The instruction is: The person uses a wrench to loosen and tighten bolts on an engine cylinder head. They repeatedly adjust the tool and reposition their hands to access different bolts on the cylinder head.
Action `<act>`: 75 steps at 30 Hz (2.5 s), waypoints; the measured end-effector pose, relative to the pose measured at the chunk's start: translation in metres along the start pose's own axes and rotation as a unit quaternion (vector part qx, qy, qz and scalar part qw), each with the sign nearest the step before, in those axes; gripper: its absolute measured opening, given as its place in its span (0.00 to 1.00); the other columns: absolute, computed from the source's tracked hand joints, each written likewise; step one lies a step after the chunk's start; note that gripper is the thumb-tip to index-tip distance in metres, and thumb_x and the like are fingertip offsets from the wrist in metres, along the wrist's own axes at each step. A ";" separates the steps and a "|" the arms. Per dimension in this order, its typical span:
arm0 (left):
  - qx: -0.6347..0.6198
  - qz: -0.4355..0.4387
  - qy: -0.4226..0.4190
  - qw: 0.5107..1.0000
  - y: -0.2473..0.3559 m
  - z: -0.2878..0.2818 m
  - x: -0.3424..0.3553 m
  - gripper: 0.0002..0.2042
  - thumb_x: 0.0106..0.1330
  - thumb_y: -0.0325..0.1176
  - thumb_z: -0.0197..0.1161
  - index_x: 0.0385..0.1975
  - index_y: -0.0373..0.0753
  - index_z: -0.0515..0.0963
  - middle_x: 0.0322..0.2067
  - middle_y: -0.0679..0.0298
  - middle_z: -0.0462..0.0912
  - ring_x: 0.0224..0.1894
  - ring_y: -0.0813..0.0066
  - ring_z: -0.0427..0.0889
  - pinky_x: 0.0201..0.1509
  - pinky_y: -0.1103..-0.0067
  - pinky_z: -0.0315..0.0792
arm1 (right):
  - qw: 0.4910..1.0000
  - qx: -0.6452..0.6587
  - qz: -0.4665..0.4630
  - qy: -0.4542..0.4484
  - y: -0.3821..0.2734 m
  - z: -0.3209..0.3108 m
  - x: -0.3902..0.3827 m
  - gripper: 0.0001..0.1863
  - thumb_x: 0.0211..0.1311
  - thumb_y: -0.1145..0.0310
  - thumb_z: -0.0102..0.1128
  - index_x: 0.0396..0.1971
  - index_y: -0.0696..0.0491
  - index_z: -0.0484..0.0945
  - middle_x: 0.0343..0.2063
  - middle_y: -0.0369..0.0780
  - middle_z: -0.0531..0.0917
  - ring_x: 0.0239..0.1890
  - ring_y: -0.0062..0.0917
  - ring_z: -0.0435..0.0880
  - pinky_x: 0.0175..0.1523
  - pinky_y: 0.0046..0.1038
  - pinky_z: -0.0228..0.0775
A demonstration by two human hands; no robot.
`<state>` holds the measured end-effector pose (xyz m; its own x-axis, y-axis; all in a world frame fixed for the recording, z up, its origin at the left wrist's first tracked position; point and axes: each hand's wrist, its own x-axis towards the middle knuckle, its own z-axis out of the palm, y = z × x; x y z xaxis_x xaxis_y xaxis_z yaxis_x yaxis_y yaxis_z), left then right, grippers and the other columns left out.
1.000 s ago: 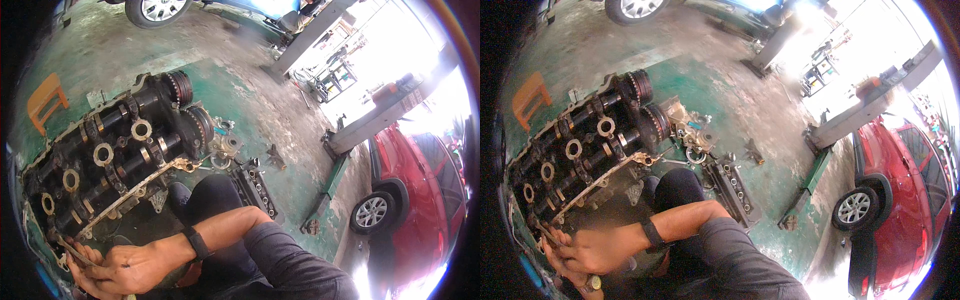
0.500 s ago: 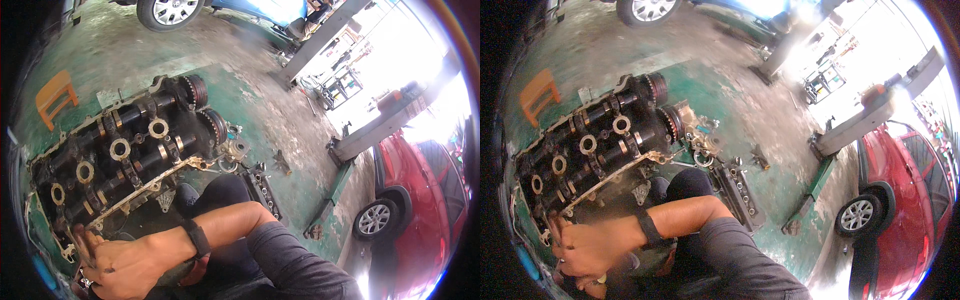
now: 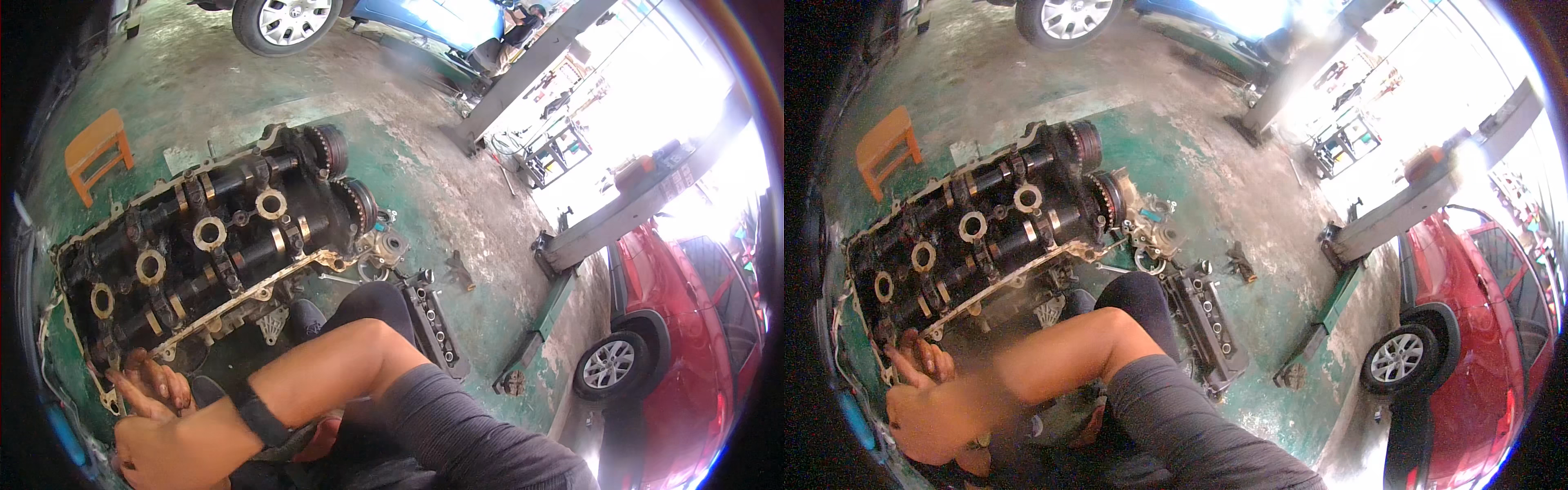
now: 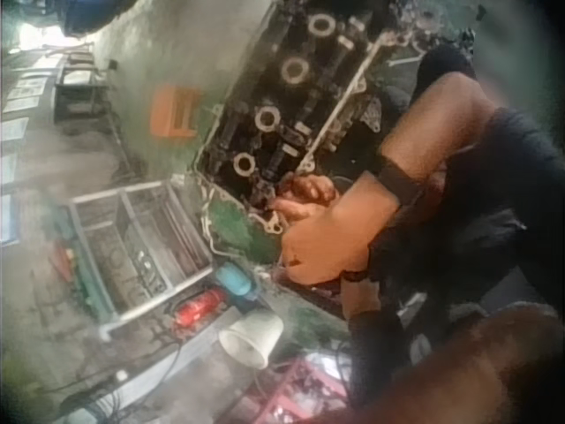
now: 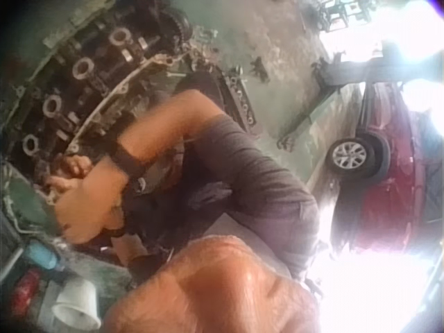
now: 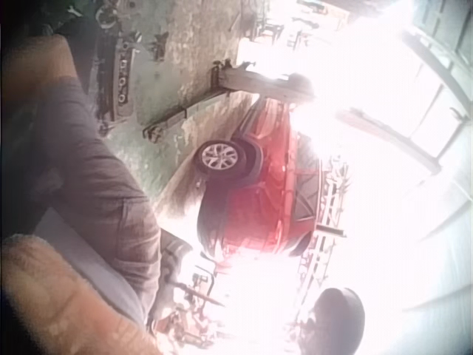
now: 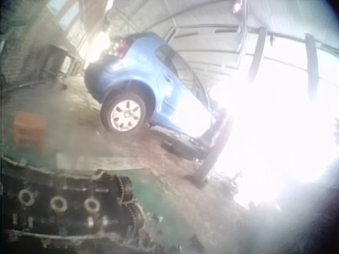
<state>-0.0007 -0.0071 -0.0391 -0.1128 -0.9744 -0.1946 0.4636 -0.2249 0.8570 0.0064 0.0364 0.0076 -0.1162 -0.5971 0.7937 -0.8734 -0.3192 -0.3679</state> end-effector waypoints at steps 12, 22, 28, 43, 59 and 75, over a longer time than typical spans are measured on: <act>0.061 0.005 -0.037 0.997 -0.001 -0.070 -0.032 0.16 0.75 0.43 0.52 0.43 0.33 0.78 0.21 0.71 0.73 0.15 0.85 0.67 0.16 0.86 0.61 | 0.995 -0.082 0.040 0.031 0.002 0.041 0.020 0.09 0.45 0.62 0.63 0.17 0.52 0.81 0.20 0.35 0.75 0.29 0.34 0.74 0.27 0.39 0.62; 0.049 -0.001 -0.018 0.999 -0.005 -0.063 -0.016 0.16 0.76 0.45 0.53 0.43 0.35 0.76 0.18 0.73 0.67 0.13 0.85 0.63 0.14 0.85 0.55 | 0.986 -0.162 -0.005 -0.040 0.030 0.112 0.041 0.09 0.47 0.63 0.62 0.13 0.48 0.78 0.19 0.33 0.72 0.26 0.31 0.72 0.19 0.37 0.55; 0.014 -0.047 -0.006 0.999 0.005 -0.029 -0.010 0.17 0.76 0.46 0.53 0.43 0.36 0.75 0.17 0.74 0.64 0.12 0.85 0.60 0.13 0.85 0.53 | 0.924 -0.283 -0.229 -0.116 0.083 0.126 0.070 0.07 0.44 0.62 0.64 0.14 0.46 0.80 0.23 0.35 0.77 0.31 0.29 0.75 0.22 0.36 0.50; -0.072 -0.193 -0.100 0.973 0.034 0.005 -0.011 0.16 0.77 0.47 0.52 0.44 0.38 0.74 0.15 0.72 0.61 0.10 0.86 0.53 0.11 0.84 0.47 | 0.973 -0.002 0.227 -0.047 0.149 0.019 0.098 0.34 0.51 0.74 0.65 0.55 0.70 0.60 0.44 0.57 0.75 0.50 0.50 0.75 0.57 0.42 0.67; -0.040 -0.182 -0.066 0.980 0.037 0.009 -0.012 0.17 0.75 0.47 0.55 0.43 0.37 0.72 0.14 0.73 0.55 0.09 0.87 0.51 0.10 0.86 0.47 | 0.989 -0.080 0.109 -0.066 0.116 -0.120 0.032 0.13 0.52 0.68 0.67 0.27 0.59 0.72 0.27 0.48 0.75 0.30 0.45 0.79 0.29 0.41 0.71; 0.159 -0.131 0.009 0.978 0.042 0.008 -0.016 0.23 0.75 0.49 0.54 0.61 0.41 0.68 0.48 0.68 0.74 0.41 0.84 0.74 0.41 0.88 0.71 | 0.972 0.058 -0.063 -0.220 0.074 -0.131 -0.029 0.15 0.47 0.68 0.61 0.34 0.60 0.75 0.30 0.45 0.75 0.20 0.33 0.77 0.21 0.31 0.68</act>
<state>0.0130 -0.0006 0.0037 -0.1739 -0.8839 -0.4341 0.1234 -0.4569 0.8809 -0.1167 0.1259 0.0210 0.2239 -0.7961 0.5623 -0.8056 -0.4759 -0.3530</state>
